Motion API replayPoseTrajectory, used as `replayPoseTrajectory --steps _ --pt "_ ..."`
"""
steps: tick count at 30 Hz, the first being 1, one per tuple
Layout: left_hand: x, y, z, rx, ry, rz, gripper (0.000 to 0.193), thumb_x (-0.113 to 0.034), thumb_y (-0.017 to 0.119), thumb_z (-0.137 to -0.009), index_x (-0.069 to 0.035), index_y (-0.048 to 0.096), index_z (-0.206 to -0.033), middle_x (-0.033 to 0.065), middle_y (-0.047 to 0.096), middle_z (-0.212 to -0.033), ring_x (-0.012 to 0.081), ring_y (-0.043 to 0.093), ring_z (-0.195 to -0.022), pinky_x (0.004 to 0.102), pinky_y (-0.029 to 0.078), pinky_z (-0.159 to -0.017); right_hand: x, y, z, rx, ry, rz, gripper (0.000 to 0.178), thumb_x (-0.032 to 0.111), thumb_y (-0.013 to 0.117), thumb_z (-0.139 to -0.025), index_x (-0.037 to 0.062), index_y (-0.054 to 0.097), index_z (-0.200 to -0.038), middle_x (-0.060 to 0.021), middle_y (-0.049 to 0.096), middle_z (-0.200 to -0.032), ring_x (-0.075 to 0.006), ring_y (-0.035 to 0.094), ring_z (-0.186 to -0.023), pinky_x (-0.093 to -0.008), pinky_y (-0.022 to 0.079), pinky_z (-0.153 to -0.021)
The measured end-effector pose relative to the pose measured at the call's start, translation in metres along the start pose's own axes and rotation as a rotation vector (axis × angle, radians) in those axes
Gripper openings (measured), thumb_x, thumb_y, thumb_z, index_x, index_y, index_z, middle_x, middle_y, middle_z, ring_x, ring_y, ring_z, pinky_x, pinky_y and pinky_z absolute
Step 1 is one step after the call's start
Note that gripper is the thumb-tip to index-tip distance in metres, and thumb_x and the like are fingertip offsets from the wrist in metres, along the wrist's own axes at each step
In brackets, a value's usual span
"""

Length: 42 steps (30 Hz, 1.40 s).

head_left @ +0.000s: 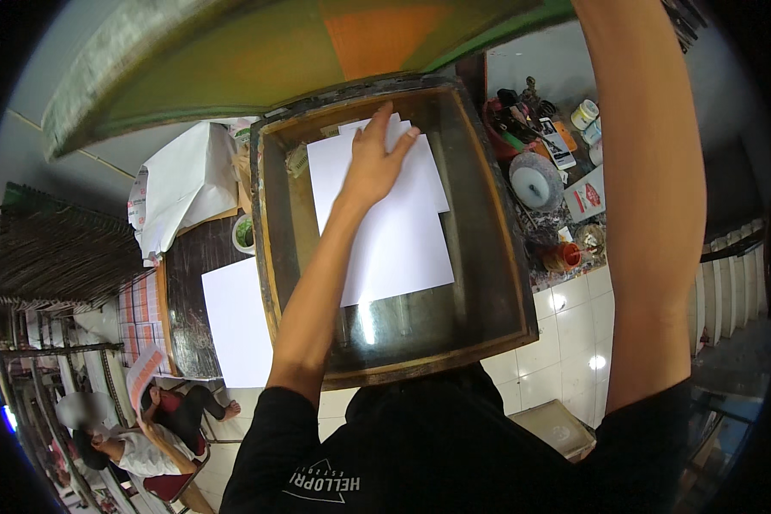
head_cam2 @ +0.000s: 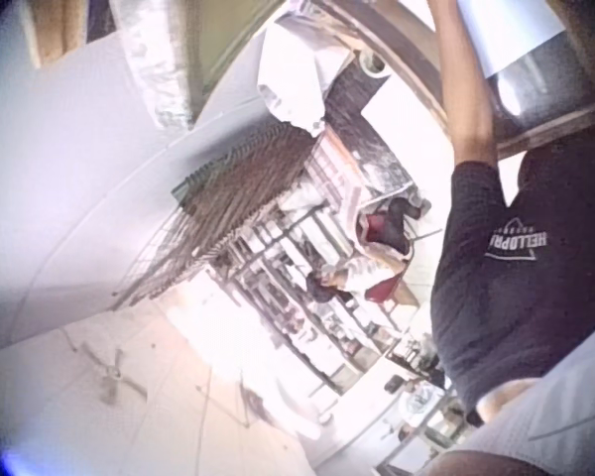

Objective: The person performs screen printing by placing sheets of paper into a printing frame, applying ink, and using a squeegee to transfer the design. They repeat this process for multiple sheets, lifting the frame and moving the finished prints to a stack.

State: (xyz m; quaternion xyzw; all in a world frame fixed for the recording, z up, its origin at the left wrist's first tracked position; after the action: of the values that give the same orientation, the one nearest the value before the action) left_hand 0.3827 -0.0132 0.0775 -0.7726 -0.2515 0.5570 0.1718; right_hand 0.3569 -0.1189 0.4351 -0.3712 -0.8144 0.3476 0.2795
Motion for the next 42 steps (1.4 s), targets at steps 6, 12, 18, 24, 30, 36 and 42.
replayPoseTrajectory --steps 6,12,18,24,30,36,42 --pt "-0.114 -0.149 0.162 -0.308 0.038 0.87 0.059 -0.043 0.057 -0.1 0.012 0.054 -0.121 0.0267 0.07 -0.101 0.0328 0.072 -0.083 0.0489 0.057 -0.086 -0.015 0.019 0.054 0.394 -0.046 -0.124 0.028 0.017 0.057 -0.091 -0.0093 0.061 -0.1 -0.0287 0.065 -0.087 -0.0408 0.066 -0.082 -0.046 0.051 -0.077" --pt "-0.066 -0.08 0.314 -0.113 -0.751 1.049 0.022 -0.009 0.061 -0.097 0.007 0.071 -0.086 0.0219 0.073 -0.081 0.0327 0.074 -0.092 0.043 0.057 -0.084 -0.087 0.19 0.04 0.271 -0.281 -0.19 0.026 0.014 0.062 -0.095 -0.0031 0.052 -0.112 -0.0254 0.065 -0.095 -0.0436 0.062 -0.091 -0.0484 0.048 -0.078" --pt "-0.031 -0.044 0.345 -0.095 -0.886 0.9 0.023 -0.003 0.055 -0.095 0.008 0.071 -0.082 0.0184 0.073 -0.08 0.0212 0.071 -0.073 0.0313 0.055 -0.07 -0.11 0.367 0.062 0.266 -0.28 -0.1 0.026 0.01 0.061 -0.094 0.0025 0.052 -0.116 -0.0213 0.062 -0.111 -0.0409 0.057 -0.109 -0.0527 0.041 -0.09" --pt "-0.037 -0.041 0.346 -0.179 -0.952 0.858 0.021 -0.001 0.054 -0.092 0.006 0.07 -0.08 0.0121 0.07 -0.071 0.0124 0.059 -0.053 0.0276 0.049 -0.056 -0.096 0.398 0.049 0.377 -0.324 0.002 0.034 0.019 0.065 -0.091 -0.0001 0.056 -0.118 -0.021 0.064 -0.114 -0.0391 0.059 -0.109 -0.0502 0.044 -0.094" --pt "-0.039 -0.043 0.339 -0.197 -0.95 0.835 0.023 -0.003 0.056 -0.091 0.005 0.066 -0.072 0.0108 0.065 -0.062 0.0124 0.058 -0.052 0.0278 0.047 -0.055 -0.093 0.384 0.05 0.671 -0.267 0.004 0.038 0.027 0.066 -0.092 0.0013 0.056 -0.119 -0.0205 0.066 -0.118 -0.038 0.06 -0.115 -0.0512 0.043 -0.097" --pt "-0.036 -0.042 0.337 -0.217 -0.857 0.842 0.025 -0.008 0.06 -0.093 0.006 0.067 -0.073 0.0103 0.062 -0.059 0.0134 0.054 -0.048 0.0285 0.046 -0.052 -0.067 0.328 0.132 0.718 -0.26 -0.099 0.032 0.024 0.065 -0.093 0.0005 0.053 -0.111 -0.023 0.065 -0.108 -0.0414 0.06 -0.107 -0.0533 0.043 -0.093" --pt "-0.035 -0.04 0.339 -0.146 -0.875 0.853 0.025 -0.011 0.061 -0.092 0.005 0.065 -0.073 0.0144 0.065 -0.064 0.0146 0.055 -0.047 0.0289 0.045 -0.05 -0.025 0.225 0.26 0.595 -0.287 -0.19 0.028 0.018 0.067 -0.088 0.0016 0.054 -0.107 -0.0206 0.063 -0.101 -0.0402 0.059 -0.101 -0.0517 0.043 -0.088"
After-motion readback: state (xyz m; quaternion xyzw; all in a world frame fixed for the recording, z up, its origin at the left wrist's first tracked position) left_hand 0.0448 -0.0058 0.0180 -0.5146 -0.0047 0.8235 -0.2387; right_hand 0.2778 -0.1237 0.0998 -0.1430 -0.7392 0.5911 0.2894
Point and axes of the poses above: each hand's wrist, its own z-axis away from the middle knuckle, its own y-axis out of the palm, x = y × z, the point moved 3 cm from there along -z, towards the middle knuckle
